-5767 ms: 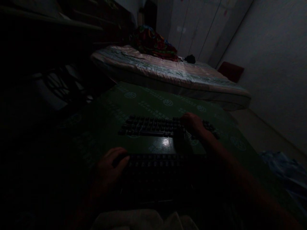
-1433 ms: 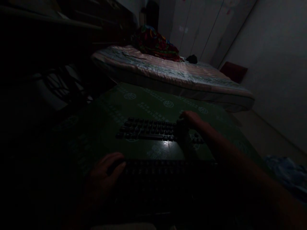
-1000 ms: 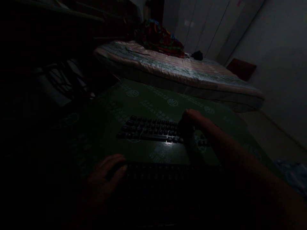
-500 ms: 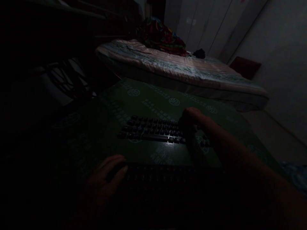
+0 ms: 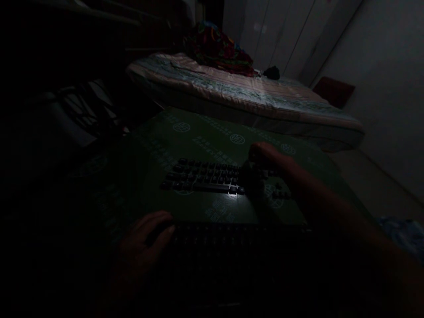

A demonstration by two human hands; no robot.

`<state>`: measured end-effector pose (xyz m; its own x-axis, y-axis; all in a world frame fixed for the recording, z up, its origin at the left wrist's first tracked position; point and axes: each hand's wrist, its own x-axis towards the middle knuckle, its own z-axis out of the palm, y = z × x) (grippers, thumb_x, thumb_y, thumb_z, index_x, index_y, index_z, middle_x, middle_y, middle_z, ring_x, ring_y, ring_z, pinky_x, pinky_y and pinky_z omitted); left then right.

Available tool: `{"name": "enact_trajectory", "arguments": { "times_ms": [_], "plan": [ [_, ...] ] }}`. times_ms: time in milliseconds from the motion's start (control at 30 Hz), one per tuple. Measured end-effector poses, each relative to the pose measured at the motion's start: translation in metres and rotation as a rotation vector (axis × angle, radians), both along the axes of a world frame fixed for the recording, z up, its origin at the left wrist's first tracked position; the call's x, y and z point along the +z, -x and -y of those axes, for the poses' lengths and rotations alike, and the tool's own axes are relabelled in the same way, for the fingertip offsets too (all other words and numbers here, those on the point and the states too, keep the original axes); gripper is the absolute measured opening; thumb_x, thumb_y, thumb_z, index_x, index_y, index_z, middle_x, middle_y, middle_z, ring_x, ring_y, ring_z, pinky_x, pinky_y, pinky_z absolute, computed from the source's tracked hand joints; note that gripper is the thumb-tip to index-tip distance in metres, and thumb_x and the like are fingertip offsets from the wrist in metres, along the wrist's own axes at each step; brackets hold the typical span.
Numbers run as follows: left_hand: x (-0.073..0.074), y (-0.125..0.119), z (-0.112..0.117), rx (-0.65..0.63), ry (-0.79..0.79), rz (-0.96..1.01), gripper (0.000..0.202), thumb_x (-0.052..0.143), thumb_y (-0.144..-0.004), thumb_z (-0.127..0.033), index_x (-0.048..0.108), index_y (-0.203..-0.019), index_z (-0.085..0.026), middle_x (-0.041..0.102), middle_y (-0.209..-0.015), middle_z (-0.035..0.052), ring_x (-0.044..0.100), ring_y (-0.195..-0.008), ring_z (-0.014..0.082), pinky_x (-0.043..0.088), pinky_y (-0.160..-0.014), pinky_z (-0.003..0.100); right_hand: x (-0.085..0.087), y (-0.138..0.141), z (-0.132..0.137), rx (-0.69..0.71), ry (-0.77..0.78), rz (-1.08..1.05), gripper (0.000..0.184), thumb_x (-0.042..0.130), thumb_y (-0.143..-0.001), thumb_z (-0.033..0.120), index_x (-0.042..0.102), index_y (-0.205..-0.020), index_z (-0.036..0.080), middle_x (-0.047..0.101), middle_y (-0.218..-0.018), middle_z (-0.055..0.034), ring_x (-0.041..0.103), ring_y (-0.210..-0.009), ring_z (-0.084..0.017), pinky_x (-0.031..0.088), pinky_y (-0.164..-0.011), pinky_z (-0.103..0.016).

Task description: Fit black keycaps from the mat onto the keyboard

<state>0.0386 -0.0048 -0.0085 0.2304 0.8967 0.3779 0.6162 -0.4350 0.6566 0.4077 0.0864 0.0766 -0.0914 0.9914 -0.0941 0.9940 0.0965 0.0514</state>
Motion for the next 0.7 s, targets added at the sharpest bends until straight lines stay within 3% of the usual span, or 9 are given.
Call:
{"name": "enact_trajectory", "arguments": {
  "times_ms": [167, 300, 400, 533, 700],
  "plan": [
    [0.004, -0.004, -0.001, -0.011, 0.075, 0.014, 0.026, 0.049, -0.079, -0.04, 0.066, -0.085, -0.022, 0.069, -0.093, 0.0042, 0.063, -0.09, 0.0218, 0.052, -0.084, 0.034, 0.013, 0.007, 0.071, 0.228, -0.071, -0.2, 0.016, 0.059, -0.078, 0.017, 0.072, -0.088, 0.017, 0.069, -0.106, -0.0089, 0.066, -0.093, -0.02, 0.05, -0.08, -0.027],
    [0.008, -0.005, -0.002, -0.037, 0.107, 0.007, 0.027, 0.048, -0.078, -0.041, 0.065, -0.084, -0.021, 0.068, -0.094, 0.0049, 0.063, -0.09, 0.0223, 0.05, -0.087, 0.034, -0.006, 0.012, 0.146, 0.276, -0.112, -0.285, 0.016, 0.056, -0.082, 0.018, 0.071, -0.087, 0.02, 0.066, -0.112, -0.01, 0.064, -0.102, -0.021, 0.052, -0.084, -0.031],
    [0.01, -0.007, -0.002, -0.039, 0.119, -0.003, 0.027, 0.047, -0.077, -0.041, 0.064, -0.084, -0.021, 0.068, -0.097, 0.0053, 0.062, -0.093, 0.0228, 0.049, -0.09, 0.035, -0.026, 0.015, 0.185, 0.275, -0.128, -0.279, 0.017, 0.056, -0.082, 0.02, 0.071, -0.089, 0.022, 0.067, -0.112, -0.0093, 0.064, -0.103, -0.022, 0.054, -0.083, -0.032],
    [0.011, -0.008, -0.003, -0.028, 0.142, -0.022, 0.028, 0.046, -0.077, -0.042, 0.063, -0.085, -0.021, 0.067, -0.099, 0.006, 0.061, -0.096, 0.0234, 0.047, -0.092, 0.036, -0.042, 0.024, 0.209, 0.279, -0.204, -0.22, 0.022, 0.051, -0.084, 0.017, 0.07, -0.095, 0.022, 0.067, -0.11, -0.0092, 0.065, -0.097, -0.02, 0.055, -0.08, -0.031],
    [0.011, -0.009, -0.004, -0.04, 0.156, -0.004, 0.032, 0.045, -0.075, -0.043, 0.063, -0.086, -0.019, 0.066, -0.099, 0.0077, 0.061, -0.095, 0.0238, 0.047, -0.092, 0.037, -0.041, 0.041, 0.213, 0.357, -0.217, -0.169, 0.023, 0.047, -0.087, 0.015, 0.07, -0.092, 0.017, 0.068, -0.101, -0.0109, 0.064, -0.09, -0.02, 0.054, -0.078, -0.032]
  ]
}}
